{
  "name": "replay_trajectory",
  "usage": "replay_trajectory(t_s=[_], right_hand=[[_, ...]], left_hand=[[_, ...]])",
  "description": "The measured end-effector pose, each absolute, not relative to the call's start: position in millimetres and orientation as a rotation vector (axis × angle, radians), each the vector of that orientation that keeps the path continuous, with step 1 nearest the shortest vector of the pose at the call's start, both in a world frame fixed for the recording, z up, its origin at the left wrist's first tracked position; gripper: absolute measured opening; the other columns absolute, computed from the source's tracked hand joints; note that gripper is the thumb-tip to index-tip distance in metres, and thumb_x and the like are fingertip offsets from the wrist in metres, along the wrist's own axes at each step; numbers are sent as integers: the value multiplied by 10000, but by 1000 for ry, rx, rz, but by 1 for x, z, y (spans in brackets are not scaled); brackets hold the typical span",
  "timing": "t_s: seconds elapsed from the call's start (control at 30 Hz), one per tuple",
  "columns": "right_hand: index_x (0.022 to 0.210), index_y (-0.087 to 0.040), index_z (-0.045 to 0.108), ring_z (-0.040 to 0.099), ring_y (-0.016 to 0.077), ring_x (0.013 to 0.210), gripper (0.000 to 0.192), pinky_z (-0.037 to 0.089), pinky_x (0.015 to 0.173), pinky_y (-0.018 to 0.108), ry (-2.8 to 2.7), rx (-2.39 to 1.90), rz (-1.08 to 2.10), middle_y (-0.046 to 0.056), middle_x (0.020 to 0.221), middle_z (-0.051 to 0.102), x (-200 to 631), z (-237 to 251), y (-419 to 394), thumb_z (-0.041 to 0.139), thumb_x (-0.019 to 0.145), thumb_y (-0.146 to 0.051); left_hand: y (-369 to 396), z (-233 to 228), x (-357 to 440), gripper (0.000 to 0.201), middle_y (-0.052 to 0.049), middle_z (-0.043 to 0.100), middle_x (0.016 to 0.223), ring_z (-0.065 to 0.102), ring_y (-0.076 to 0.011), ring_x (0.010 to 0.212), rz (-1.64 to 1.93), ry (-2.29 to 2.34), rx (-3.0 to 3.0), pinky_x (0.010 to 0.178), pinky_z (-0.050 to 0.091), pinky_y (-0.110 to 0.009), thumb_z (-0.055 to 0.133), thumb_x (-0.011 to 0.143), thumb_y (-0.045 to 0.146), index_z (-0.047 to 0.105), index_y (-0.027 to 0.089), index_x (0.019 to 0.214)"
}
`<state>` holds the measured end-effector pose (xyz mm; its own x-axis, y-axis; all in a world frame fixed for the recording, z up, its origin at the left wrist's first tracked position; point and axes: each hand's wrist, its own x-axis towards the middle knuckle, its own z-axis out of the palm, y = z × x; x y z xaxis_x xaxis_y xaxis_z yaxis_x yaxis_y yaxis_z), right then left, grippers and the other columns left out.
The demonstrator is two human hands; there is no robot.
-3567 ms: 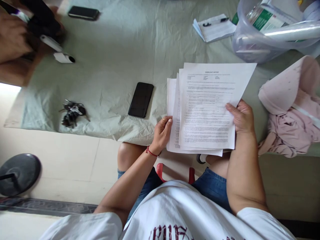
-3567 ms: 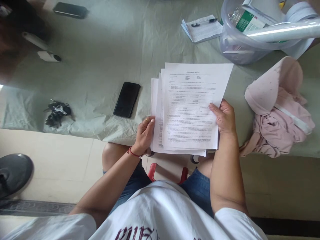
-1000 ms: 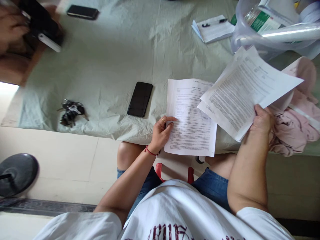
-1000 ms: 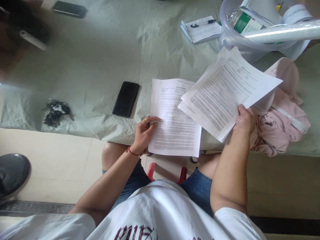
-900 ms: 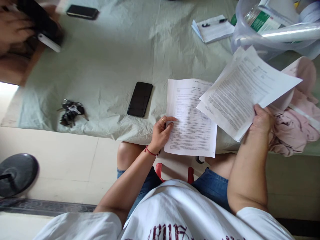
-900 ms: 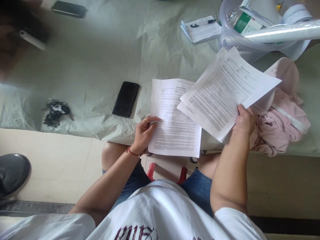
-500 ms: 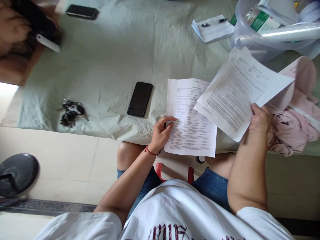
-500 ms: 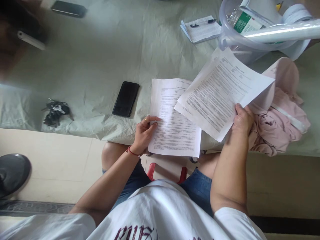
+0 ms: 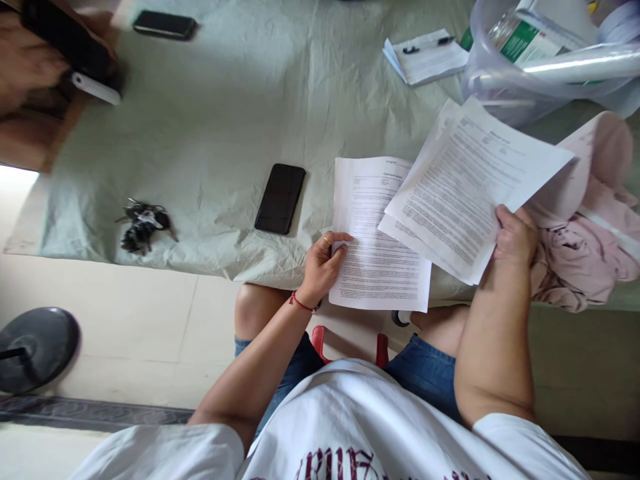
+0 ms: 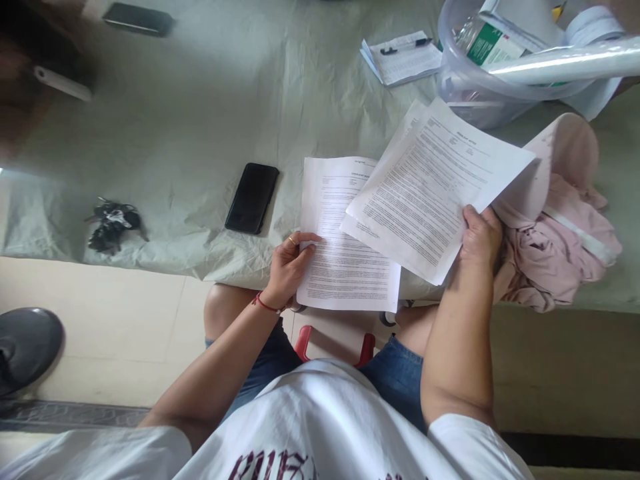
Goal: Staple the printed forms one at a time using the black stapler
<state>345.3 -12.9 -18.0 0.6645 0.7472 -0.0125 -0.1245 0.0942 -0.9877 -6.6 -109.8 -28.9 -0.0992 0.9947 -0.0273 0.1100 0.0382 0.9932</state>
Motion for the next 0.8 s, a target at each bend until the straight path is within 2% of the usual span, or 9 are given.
replay_trajectory(t_s=[0.27, 0.37, 0.47, 0.67, 0.8], right_hand=[[915, -200, 842, 776, 194, 984, 192, 601, 1106, 367, -673, -1341, 763, 6, 988, 846, 334, -15, -20, 789, 731, -211], [906, -233, 804, 808, 234, 997, 191, 657, 1036, 432, -754, -1344, 942, 7, 962, 842, 327, -11, -26, 851, 740, -314], [919, -272, 791, 820, 293, 1073, 289, 694, 975, 493, -818, -1323, 1165, 5, 931, 845, 321, -5, -33, 942, 704, -392], [945, -276, 767, 810, 322, 1200, 356, 710, 975, 511, -647, -1323, 1325, 16, 954, 855, 314, 7, -39, 998, 677, -233], [976, -258, 758, 803, 339, 1244, 380, 722, 962, 510, -674, -1327, 1339, 37, 1029, 870, 314, 8, -41, 1006, 689, -256]], left_hand=[[-110, -27, -5, 164, -9, 641, 820, 457, -155, 692, 1175, 1393, 1210, 666, 382, -319, 646, 994, 248, 806, 232, 1024], [-111, -27, -5, 170, -12, 644, 826, 470, -162, 703, 1165, 1396, 1195, 660, 378, -318, 640, 993, 257, 804, 236, 1030], [-111, -28, -5, 178, -10, 641, 830, 489, -163, 720, 1175, 1390, 1203, 665, 387, -314, 633, 985, 245, 805, 240, 1026], [-110, -30, -4, 176, -8, 637, 809, 476, -157, 685, 1186, 1400, 1193, 642, 396, -306, 635, 986, 242, 807, 239, 1027], [-109, -34, -5, 165, -10, 660, 822, 514, -168, 713, 1204, 1417, 1195, 674, 436, -313, 635, 994, 236, 795, 243, 1033]])
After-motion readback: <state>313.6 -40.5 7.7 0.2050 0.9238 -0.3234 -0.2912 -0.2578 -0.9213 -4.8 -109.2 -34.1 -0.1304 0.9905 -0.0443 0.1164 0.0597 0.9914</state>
